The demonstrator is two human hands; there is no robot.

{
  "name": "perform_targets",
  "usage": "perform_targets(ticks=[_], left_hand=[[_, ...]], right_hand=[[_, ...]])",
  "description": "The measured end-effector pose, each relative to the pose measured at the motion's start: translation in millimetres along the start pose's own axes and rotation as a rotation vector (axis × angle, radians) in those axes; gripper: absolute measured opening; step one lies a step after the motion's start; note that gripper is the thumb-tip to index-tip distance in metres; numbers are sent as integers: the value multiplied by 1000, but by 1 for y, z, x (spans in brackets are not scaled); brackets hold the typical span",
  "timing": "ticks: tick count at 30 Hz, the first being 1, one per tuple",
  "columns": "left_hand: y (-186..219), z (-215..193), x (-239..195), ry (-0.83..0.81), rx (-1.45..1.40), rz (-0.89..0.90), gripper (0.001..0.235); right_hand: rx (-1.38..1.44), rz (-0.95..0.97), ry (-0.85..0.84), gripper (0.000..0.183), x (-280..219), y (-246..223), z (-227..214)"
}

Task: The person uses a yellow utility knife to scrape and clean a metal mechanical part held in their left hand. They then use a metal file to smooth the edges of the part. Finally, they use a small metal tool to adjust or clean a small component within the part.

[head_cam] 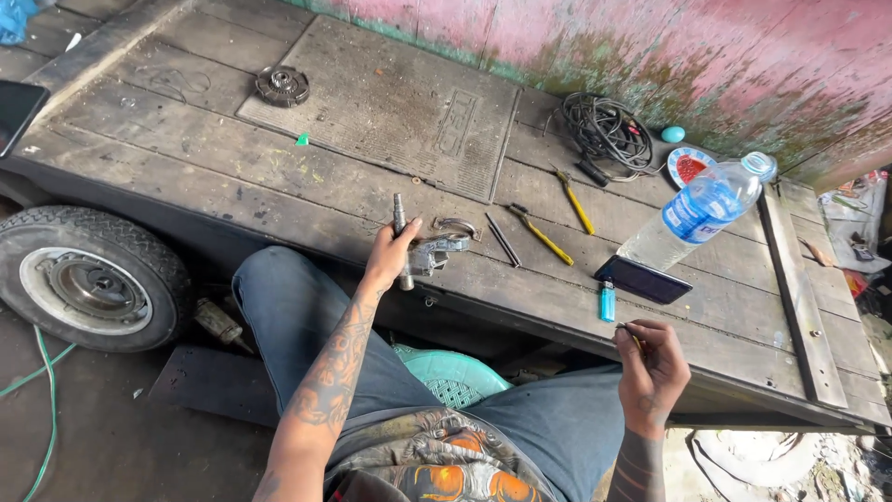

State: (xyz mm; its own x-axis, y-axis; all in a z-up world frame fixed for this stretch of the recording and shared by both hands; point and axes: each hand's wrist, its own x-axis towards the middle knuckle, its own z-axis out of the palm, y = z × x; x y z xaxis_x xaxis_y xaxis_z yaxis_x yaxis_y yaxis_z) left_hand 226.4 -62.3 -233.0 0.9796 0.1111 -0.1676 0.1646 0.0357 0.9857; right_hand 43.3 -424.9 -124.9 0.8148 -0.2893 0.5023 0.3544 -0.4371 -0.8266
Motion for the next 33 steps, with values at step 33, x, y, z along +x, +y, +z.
perform_targets(ticks=[33], left_hand=[[0, 11, 76, -92, 998, 110, 38]], right_hand=[[-33, -36, -250, 6, 47, 72, 193]])
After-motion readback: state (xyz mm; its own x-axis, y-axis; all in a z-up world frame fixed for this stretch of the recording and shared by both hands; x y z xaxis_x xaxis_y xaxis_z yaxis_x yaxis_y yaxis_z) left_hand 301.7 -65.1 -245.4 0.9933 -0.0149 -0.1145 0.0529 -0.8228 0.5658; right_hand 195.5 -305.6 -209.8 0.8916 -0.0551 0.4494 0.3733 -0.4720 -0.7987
